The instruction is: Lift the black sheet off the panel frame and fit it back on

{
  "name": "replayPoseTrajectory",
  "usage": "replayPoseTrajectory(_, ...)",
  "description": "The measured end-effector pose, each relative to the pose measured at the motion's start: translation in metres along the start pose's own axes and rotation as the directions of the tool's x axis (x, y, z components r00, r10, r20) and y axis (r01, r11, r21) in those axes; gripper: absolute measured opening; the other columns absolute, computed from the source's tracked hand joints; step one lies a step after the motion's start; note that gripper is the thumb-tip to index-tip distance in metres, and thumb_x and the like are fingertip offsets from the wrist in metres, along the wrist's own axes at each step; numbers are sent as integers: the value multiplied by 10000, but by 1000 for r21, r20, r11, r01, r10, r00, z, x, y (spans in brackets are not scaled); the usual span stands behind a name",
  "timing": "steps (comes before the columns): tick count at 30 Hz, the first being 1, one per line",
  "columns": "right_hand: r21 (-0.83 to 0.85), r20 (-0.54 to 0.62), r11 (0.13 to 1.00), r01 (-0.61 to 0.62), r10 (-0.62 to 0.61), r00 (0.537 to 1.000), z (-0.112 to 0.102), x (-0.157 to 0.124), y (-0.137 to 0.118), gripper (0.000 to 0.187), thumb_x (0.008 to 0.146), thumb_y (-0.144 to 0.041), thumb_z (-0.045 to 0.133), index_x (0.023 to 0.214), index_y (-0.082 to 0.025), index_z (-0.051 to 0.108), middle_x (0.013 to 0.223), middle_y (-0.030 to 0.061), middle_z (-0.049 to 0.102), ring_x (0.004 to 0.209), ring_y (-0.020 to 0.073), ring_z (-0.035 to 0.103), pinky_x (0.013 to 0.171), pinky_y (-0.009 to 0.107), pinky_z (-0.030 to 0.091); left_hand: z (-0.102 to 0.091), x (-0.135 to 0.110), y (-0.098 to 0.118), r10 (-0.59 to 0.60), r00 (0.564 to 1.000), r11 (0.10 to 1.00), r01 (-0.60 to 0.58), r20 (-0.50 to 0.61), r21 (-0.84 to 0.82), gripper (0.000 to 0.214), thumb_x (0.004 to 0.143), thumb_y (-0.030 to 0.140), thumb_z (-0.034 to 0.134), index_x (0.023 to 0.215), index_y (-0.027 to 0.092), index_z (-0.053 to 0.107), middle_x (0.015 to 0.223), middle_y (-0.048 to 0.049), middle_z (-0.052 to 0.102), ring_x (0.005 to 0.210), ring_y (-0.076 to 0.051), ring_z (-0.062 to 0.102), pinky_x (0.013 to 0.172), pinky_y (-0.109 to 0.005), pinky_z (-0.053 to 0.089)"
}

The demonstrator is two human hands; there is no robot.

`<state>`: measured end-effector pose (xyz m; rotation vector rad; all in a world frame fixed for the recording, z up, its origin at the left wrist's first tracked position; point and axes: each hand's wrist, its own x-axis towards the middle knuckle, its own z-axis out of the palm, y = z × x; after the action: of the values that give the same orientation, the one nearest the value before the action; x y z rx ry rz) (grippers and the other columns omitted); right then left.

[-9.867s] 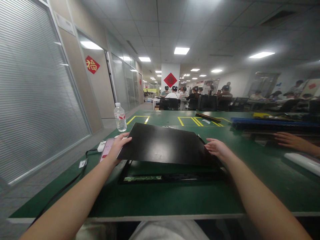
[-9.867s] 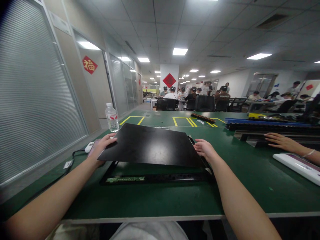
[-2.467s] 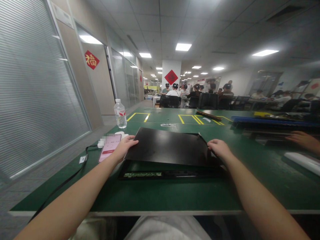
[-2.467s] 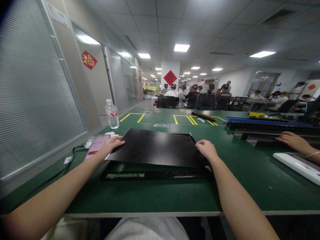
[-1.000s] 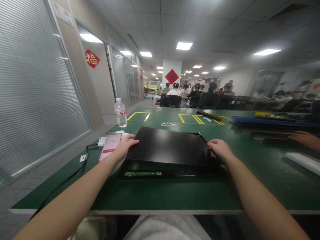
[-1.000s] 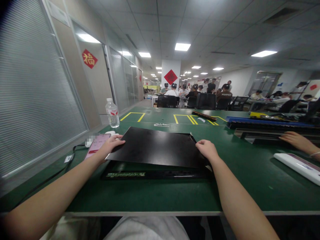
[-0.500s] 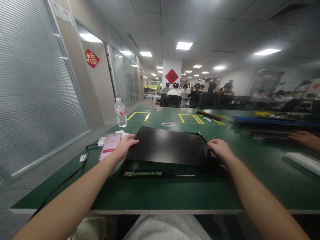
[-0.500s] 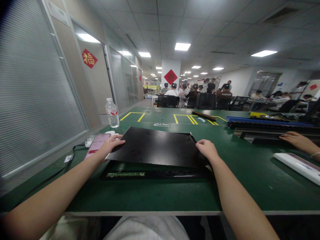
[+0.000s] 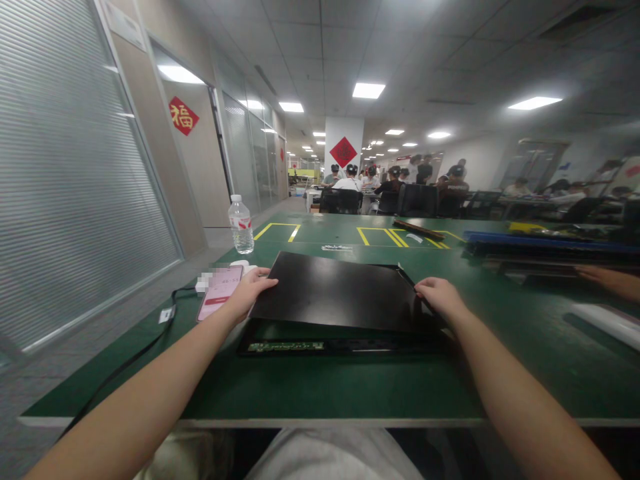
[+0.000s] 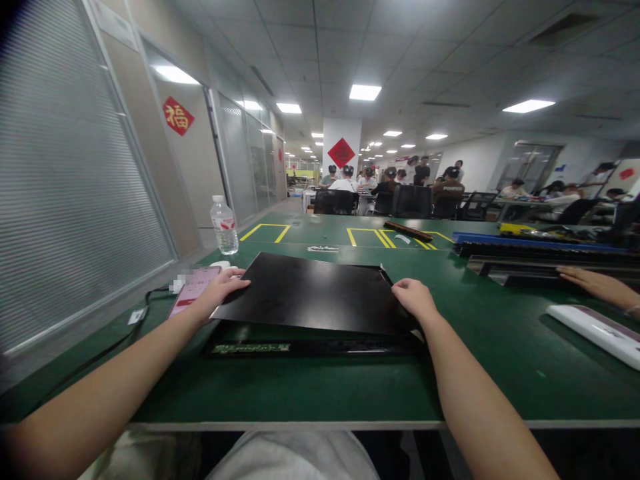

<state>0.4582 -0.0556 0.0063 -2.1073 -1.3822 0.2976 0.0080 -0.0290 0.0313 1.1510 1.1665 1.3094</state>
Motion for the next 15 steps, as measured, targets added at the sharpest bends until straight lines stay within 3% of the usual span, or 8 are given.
replayPoseTrajectory(15, -22, -39, 999, 30, -31, 999, 0, -1, 1, 217, 761, -299, 589, 851, -209, 765, 826, 54, 744, 772, 197, 659, 640, 252, 434, 1, -2, 3, -13, 1000, 1000, 13, -4, 19, 456, 536, 205, 843, 918, 179, 597, 600, -7, 691, 625, -244, 721, 604, -320, 580)
